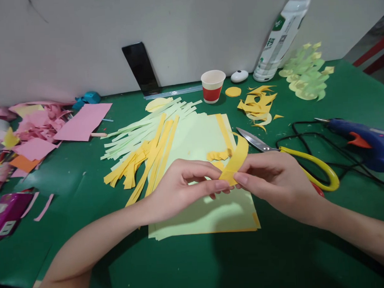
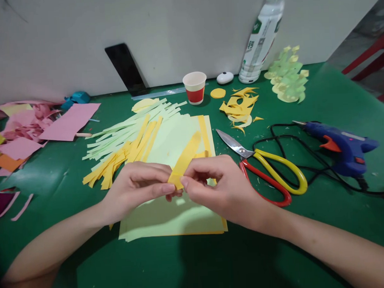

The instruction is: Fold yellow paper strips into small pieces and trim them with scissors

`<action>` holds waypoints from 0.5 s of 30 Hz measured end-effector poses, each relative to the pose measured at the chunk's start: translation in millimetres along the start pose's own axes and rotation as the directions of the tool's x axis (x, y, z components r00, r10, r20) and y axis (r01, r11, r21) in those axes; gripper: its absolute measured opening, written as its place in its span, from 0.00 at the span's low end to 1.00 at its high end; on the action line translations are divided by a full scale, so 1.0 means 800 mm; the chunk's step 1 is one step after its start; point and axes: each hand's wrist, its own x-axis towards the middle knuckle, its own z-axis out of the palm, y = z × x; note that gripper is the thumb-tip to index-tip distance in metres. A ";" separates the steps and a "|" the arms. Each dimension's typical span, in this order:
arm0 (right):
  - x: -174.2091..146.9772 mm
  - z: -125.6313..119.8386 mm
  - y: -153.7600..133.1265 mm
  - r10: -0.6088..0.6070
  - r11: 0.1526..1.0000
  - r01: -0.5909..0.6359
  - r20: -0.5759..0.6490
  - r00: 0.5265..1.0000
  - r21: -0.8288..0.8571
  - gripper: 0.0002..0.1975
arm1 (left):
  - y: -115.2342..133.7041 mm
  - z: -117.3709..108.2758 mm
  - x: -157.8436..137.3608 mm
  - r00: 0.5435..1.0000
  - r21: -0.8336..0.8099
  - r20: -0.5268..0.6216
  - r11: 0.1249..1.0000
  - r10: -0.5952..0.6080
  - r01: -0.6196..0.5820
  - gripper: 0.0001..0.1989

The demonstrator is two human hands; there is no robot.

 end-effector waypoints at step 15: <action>0.007 0.000 -0.004 0.090 0.992 -0.100 0.117 0.989 0.083 0.11 | -0.008 0.000 -0.001 0.915 0.292 -0.144 0.900 0.376 -0.324 0.04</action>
